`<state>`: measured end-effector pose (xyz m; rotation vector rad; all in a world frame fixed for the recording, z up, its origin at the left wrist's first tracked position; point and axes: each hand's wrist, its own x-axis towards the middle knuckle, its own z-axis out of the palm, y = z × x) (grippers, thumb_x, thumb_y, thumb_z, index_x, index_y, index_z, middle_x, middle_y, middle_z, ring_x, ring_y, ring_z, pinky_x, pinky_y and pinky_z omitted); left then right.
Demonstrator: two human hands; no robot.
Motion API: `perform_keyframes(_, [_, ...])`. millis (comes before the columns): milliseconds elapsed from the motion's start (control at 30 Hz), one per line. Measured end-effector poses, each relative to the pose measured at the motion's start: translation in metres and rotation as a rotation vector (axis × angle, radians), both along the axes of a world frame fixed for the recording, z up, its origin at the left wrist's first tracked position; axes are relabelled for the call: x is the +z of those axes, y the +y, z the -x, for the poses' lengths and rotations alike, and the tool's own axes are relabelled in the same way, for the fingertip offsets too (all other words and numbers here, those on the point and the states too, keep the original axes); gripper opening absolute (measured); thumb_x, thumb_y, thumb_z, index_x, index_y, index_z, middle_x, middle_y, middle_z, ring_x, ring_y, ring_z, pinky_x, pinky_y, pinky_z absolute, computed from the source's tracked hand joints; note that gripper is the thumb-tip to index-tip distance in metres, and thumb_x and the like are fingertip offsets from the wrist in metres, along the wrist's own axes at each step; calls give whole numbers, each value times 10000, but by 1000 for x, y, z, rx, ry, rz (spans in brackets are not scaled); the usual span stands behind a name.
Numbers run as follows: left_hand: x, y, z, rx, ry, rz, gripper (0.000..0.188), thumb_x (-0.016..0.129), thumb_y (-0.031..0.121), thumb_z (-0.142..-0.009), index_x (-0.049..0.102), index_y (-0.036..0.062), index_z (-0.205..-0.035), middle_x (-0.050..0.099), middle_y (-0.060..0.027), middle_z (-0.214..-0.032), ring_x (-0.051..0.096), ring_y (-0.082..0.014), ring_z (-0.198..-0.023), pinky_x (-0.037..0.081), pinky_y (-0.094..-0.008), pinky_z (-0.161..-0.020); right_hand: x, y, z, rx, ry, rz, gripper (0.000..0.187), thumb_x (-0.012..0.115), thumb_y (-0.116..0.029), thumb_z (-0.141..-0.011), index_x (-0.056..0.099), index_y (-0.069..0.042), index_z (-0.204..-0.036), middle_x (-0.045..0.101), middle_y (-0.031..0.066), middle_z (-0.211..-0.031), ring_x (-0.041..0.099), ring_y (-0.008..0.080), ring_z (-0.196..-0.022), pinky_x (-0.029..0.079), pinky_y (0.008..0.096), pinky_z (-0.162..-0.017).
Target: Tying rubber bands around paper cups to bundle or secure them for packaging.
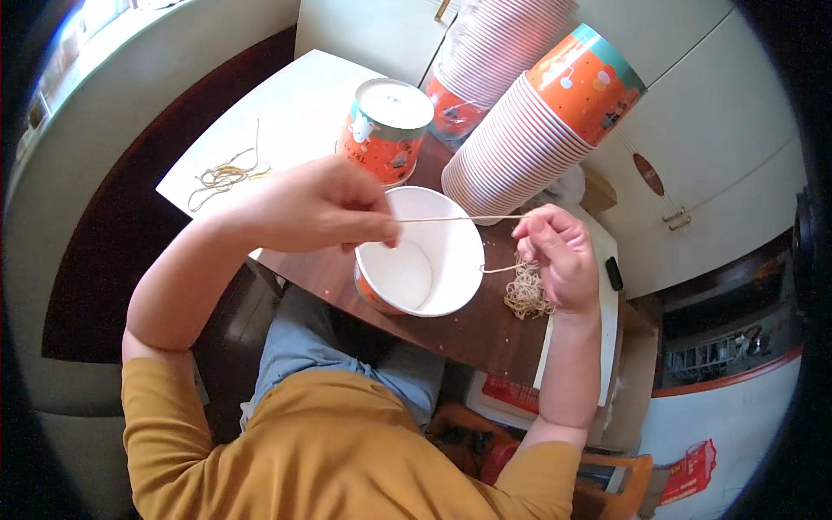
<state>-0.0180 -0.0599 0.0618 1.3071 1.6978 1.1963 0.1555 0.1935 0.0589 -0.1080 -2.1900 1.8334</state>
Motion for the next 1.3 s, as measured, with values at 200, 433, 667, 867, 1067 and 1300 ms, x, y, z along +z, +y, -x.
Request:
perform_keyframes(200, [-35,-40,6,79,-169,100,216,636,228,-917,707,28,-872,568,25,-607,521,-55,-552,432,-222,-518,-17,26,0,-184,-30,-170,170,562,-110,-856,622,-31,-718,588,14,-675,487,78,-601,387,220,-597])
perform_keyframes(433, [-13,-22,-14,101,113,-17,211,611,171,-857,687,-25,-873,660,-114,-723,613,-165,-653,486,-310,-623,5,-51,14,-78,133,-964,450,673,-168,-779,582,10,-1183,581,184,-1162,530,334,-1111,378,416,-1013])
perform_keyframes(667, [-27,-17,-14,151,95,-94,207,583,142,-829,685,-35,-859,669,-142,-744,631,-185,-672,495,-315,-653,-33,-77,40,434,-164,-15,462,639,-136,-890,485,14,-1299,598,100,-1149,571,156,-1048,435,297,-937])
perform_keyframes(867, [-39,-17,-3,246,149,-63,192,601,121,-831,690,-38,-892,680,-137,-757,638,-161,-685,501,-298,-652,-42,-80,56,164,-174,14,143,616,-138,-928,634,3,-934,616,-19,-767,547,52,-699,459,208,-644])
perform_keyframes(1067, [-92,-17,3,450,162,-45,154,650,67,-853,701,-14,-973,653,-57,-759,546,-66,-653,458,-231,-594,-78,-62,77,93,-439,-199,131,590,-135,-928,614,-7,-926,603,-4,-800,538,56,-747,444,214,-685])
perform_keyframes(1300, [-100,-9,-4,455,215,-61,226,651,105,-823,686,-29,-1002,681,-173,-822,678,-204,-728,527,-300,-665,-80,-74,87,66,-487,-325,149,595,-154,-907,630,-10,-890,625,15,-774,550,73,-706,454,242,-642])
